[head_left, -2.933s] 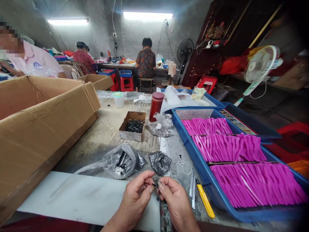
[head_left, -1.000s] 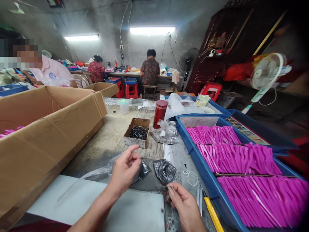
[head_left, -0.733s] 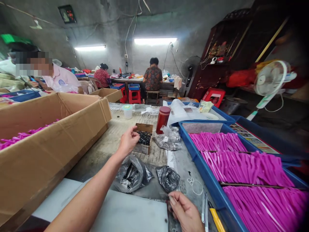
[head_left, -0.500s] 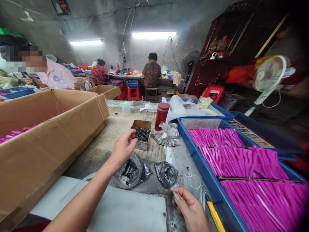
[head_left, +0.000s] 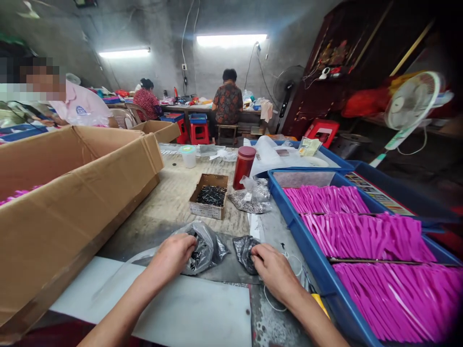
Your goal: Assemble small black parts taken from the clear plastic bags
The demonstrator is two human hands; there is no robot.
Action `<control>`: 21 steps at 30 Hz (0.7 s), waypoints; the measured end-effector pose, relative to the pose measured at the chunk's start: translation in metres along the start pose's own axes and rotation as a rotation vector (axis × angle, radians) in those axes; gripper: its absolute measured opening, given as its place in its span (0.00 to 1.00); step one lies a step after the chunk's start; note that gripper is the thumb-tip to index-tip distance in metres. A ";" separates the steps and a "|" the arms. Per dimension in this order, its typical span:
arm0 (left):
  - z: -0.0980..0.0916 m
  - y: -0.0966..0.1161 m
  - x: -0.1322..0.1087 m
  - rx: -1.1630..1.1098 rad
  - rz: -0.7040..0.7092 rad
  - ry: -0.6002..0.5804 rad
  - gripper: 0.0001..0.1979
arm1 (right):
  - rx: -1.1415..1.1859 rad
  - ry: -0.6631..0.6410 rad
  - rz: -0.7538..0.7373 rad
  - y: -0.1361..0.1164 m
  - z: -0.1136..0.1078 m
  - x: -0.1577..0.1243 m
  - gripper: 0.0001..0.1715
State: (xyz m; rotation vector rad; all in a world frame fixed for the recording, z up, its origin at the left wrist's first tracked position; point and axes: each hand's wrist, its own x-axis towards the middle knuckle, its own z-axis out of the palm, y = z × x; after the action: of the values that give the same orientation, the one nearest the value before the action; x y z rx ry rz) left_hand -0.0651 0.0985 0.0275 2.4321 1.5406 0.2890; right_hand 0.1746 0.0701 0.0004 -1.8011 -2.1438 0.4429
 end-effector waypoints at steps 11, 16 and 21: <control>0.011 0.009 0.011 0.033 -0.020 -0.113 0.10 | -0.254 -0.103 -0.046 -0.004 0.009 0.010 0.13; 0.014 0.010 0.008 0.016 -0.019 -0.075 0.11 | -0.293 -0.107 -0.051 -0.005 0.009 0.008 0.14; 0.014 0.007 0.001 -0.023 -0.038 -0.047 0.10 | -0.269 -0.135 -0.027 -0.006 0.005 0.004 0.12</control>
State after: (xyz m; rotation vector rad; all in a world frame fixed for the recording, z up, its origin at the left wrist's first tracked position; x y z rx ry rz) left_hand -0.0545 0.0955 0.0164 2.3719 1.5529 0.2398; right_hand 0.1665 0.0732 -0.0010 -1.9273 -2.4158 0.2875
